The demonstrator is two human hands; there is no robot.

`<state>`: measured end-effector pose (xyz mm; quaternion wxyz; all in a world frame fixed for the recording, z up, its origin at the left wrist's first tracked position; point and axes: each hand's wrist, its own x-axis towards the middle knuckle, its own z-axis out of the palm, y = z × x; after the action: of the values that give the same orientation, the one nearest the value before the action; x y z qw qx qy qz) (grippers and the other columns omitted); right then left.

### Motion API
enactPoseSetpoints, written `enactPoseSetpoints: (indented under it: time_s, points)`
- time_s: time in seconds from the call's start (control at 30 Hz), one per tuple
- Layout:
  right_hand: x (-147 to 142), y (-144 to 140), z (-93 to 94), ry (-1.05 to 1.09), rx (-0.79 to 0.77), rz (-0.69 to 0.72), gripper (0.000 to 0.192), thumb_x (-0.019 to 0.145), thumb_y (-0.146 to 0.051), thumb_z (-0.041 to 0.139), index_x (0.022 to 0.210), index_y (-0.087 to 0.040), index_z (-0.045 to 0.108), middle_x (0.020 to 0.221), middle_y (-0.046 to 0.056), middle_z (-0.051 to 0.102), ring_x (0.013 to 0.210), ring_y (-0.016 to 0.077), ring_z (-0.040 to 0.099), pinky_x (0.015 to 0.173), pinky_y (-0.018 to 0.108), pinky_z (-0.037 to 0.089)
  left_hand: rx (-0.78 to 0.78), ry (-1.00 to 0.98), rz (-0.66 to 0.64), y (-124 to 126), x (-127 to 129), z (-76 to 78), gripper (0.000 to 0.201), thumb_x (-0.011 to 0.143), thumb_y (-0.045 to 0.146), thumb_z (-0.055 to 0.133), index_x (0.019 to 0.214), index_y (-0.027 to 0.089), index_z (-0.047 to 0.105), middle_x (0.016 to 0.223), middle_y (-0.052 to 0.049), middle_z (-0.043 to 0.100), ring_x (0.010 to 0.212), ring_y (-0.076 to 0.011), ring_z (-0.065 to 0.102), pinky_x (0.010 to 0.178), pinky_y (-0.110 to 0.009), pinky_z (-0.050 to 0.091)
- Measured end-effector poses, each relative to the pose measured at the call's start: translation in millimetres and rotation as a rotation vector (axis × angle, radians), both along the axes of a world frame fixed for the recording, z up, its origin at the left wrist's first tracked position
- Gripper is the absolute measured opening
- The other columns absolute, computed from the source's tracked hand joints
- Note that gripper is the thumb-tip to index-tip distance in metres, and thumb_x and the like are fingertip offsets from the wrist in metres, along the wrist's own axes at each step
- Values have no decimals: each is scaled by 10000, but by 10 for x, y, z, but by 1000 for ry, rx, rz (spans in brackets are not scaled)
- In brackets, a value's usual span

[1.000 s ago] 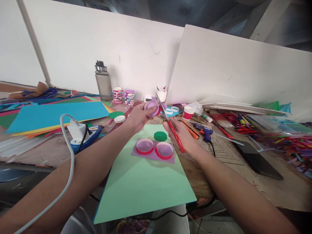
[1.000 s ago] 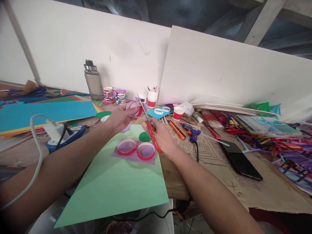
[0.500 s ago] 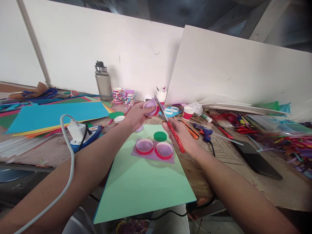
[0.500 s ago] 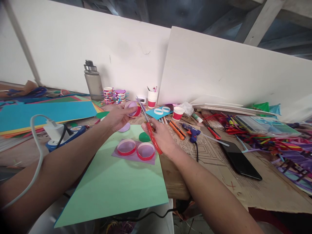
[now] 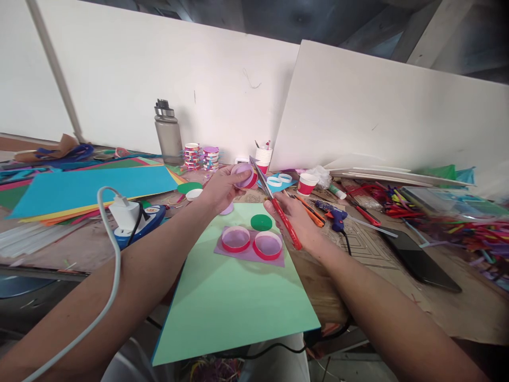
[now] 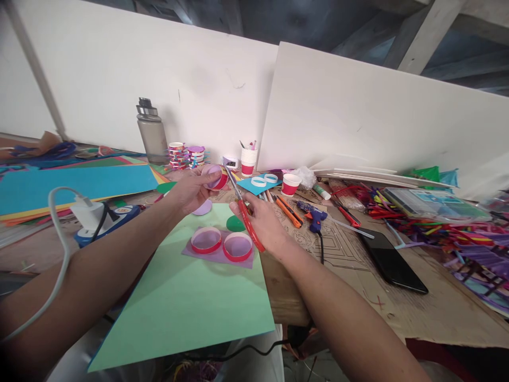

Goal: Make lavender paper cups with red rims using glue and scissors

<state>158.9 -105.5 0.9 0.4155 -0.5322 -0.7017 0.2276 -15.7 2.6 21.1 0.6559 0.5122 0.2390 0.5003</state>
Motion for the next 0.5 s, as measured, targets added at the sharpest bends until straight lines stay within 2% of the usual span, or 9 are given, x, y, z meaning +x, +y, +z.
enactPoseSetpoints:
  time_s: [0.33,0.5]
  points:
    - [-15,-27,16,18,-24,-1,435,912,-652,557,794,-243,469,634,-63,439,552,117,410,528,262,312,-17,-28,27,8,-16,15,329,652,214,919,890,122,713,809,-41,745,666,-145,710,604,-244,580]
    - [-31,-42,54,-14,2,4,384,929,-600,549,805,-242,486,648,-59,464,569,124,420,565,267,343,-19,-29,30,17,-11,6,382,616,225,941,911,126,721,830,-42,751,676,-141,707,569,-222,545]
